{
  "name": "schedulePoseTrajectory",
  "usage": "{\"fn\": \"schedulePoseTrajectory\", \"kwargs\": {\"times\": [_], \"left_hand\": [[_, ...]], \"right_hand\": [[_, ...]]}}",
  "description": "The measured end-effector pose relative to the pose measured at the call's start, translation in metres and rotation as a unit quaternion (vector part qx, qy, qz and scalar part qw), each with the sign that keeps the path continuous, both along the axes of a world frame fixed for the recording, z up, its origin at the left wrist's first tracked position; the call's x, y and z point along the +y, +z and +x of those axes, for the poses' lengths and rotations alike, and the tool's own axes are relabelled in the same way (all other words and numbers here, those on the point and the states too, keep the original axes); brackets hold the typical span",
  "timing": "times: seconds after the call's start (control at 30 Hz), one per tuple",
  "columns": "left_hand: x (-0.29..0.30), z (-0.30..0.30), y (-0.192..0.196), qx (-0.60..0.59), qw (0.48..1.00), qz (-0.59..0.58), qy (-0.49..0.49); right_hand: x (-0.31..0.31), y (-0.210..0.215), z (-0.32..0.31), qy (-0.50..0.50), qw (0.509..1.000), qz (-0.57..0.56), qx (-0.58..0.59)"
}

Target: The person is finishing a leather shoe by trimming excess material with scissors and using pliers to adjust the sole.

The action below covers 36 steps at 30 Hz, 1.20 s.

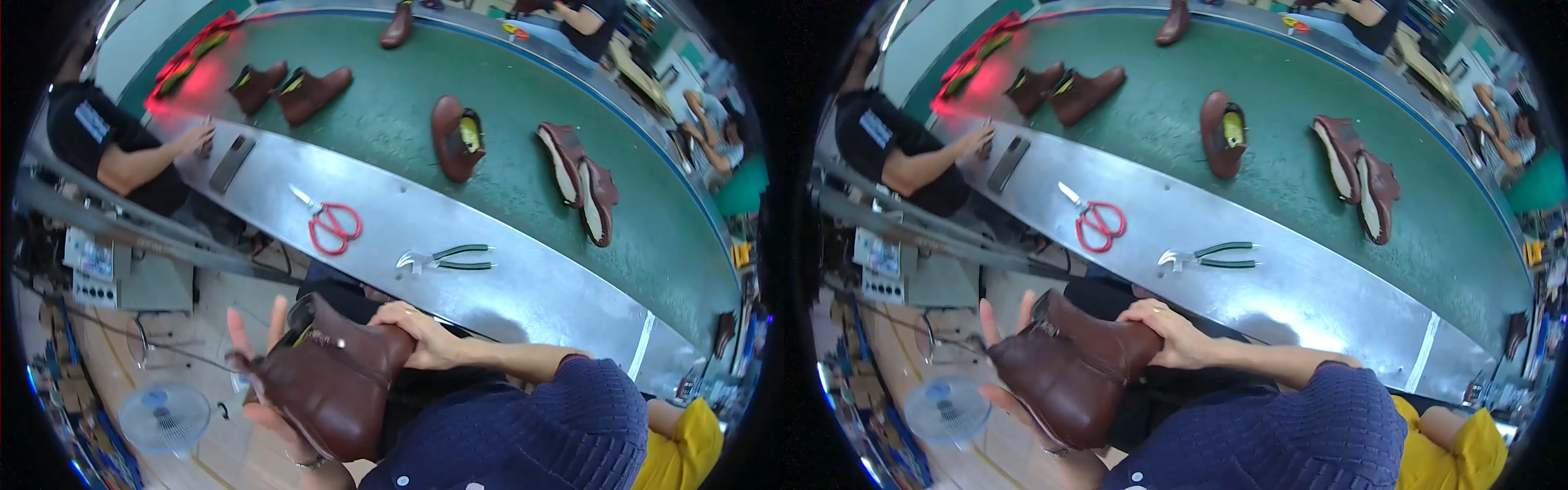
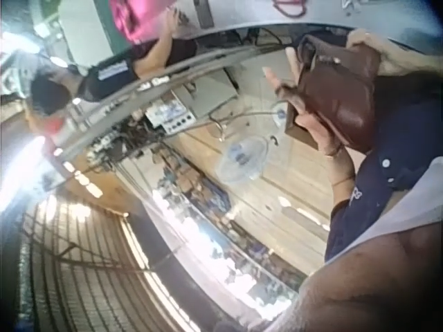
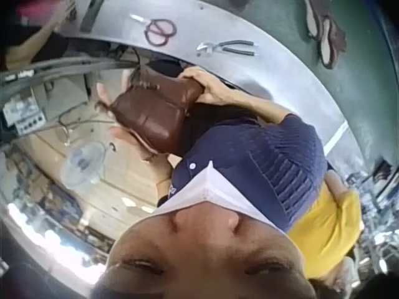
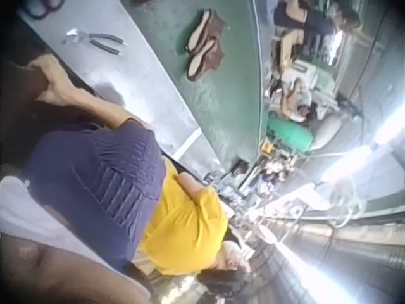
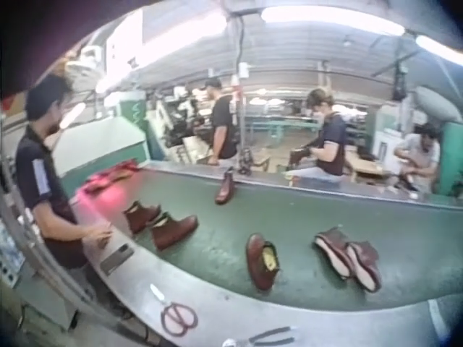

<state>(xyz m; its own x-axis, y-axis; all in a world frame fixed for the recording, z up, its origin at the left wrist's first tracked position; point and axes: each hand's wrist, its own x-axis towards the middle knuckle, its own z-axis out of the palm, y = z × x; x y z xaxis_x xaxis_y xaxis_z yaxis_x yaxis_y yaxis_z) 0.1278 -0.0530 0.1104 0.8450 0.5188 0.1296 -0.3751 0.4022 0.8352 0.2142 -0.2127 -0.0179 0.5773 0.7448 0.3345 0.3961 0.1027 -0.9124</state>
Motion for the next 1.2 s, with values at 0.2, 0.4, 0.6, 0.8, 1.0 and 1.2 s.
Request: {"fn": "schedulePoseTrajectory", "kwargs": {"times": [0.2, 0.4, 0.6, 0.8, 1.0, 1.2], "left_hand": [[0.019, 0.009, -0.010, 0.130, 0.985, 0.078, -0.077], [0.030, -0.003, -0.019, 0.159, 0.976, 0.077, -0.128], [0.026, 0.005, -0.017, 0.160, 0.968, 0.109, -0.162], [0.019, 0.011, -0.020, 0.197, 0.947, 0.154, -0.203], [0.013, 0.018, -0.025, 0.221, 0.915, 0.210, -0.264], [0.028, 0.011, -0.033, 0.241, 0.900, 0.219, -0.290]], "right_hand": [[-0.066, 0.006, 0.006, -0.307, 0.928, 0.033, 0.207], [-0.124, 0.009, 0.115, -0.585, 0.809, 0.016, 0.056], [-0.188, -0.052, 0.212, -0.638, 0.707, -0.305, -0.015], [-0.178, -0.073, 0.211, -0.599, 0.688, -0.401, -0.088], [-0.144, -0.019, 0.202, -0.442, 0.849, -0.239, -0.166], [-0.113, -0.034, 0.224, -0.437, 0.878, -0.144, -0.133]]}}
